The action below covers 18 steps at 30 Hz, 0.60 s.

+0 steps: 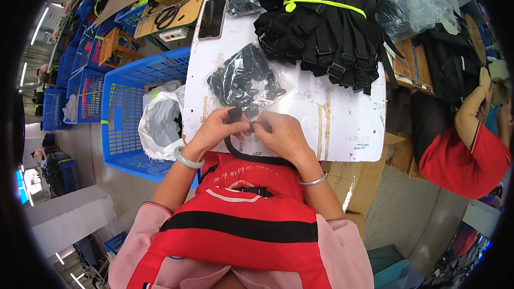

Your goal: The person attaches plastic buckles to straps by threading each strap through a buckle by hand and placing the finished straps into a bag.

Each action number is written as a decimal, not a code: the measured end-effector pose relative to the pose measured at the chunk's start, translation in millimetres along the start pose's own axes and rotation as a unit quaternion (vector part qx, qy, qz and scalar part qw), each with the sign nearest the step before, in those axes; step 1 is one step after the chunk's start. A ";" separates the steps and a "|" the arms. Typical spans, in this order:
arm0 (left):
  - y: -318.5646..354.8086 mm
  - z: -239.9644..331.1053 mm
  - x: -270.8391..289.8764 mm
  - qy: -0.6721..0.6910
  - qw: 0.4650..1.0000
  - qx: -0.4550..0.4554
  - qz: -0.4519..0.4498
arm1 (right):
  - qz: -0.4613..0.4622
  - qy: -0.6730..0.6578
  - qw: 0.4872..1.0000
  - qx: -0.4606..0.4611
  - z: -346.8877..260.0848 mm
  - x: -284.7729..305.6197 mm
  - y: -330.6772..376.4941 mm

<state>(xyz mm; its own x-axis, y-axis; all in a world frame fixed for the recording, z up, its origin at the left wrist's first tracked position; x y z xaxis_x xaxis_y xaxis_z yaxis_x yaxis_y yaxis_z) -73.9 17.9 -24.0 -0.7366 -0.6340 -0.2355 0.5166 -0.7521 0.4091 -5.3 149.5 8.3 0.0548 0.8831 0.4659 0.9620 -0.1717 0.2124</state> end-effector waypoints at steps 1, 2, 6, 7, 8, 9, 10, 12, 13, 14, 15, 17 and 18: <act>-0.5 -2.0 -2.9 -0.004 1.000 0.007 -0.026 | -0.014 0.017 1.000 0.011 -1.1 -0.6 0.3; -0.6 -2.5 -3.7 -0.003 1.000 0.008 -0.026 | -0.014 0.017 1.000 0.010 -0.1 0.0 0.4; -0.5 -3.8 -4.6 0.120 0.992 0.040 -0.002 | 0.005 -0.048 0.999 0.002 4.6 3.2 -1.6; 0.5 -4.4 -4.8 0.168 0.984 0.059 0.014 | 0.028 -0.082 0.996 -0.001 6.9 6.0 -1.1; 1.4 -2.2 -5.0 0.178 0.982 0.062 0.028 | 0.029 -0.098 0.995 -0.001 9.5 4.1 -1.7; 3.2 -5.7 -6.4 0.180 0.981 0.070 0.026 | 0.029 -0.100 0.995 -0.009 10.2 0.4 0.6; 2.2 -4.8 -4.9 0.177 0.982 0.059 0.032 | 0.040 -0.097 0.994 -0.001 6.7 -0.4 -1.2; 2.1 -4.5 -3.8 0.164 0.984 0.038 0.052 | 0.047 -0.083 0.995 0.004 2.3 -3.7 -1.2; 2.2 -6.5 -4.8 0.164 0.984 0.039 0.052 | 0.047 -0.083 0.995 0.003 3.2 -3.1 -1.1; 2.4 -6.9 -4.0 0.141 0.988 0.030 0.063 | 0.030 -0.055 0.998 0.022 1.0 -3.6 -1.6; 3.1 -6.8 -2.8 0.117 0.990 0.021 0.074 | 0.014 -0.027 0.999 0.042 -1.4 -5.5 -1.5; 5.4 -0.8 -8.9 0.133 0.988 0.032 0.065 | 0.053 -0.036 0.998 0.025 7.4 -4.2 0.7; 6.3 0.5 -12.2 0.150 0.986 0.042 0.058 | 0.092 -0.044 0.995 0.010 11.8 -0.8 3.0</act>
<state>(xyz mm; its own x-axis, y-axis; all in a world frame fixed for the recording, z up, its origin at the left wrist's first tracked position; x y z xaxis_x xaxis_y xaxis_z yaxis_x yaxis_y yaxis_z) -61.9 21.0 -18.1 -0.5064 -0.7490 -0.4274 0.5424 -0.6619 0.5173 0.7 153.5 -1.6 0.2524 0.8726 0.4181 0.9385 -0.3261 0.1139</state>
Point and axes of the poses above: each hand's wrist, its own y-axis away from the middle knuckle, its own x-axis out of the back of the hand, z = x × y, the point moved 7 cm from there along -y, towards the middle knuckle
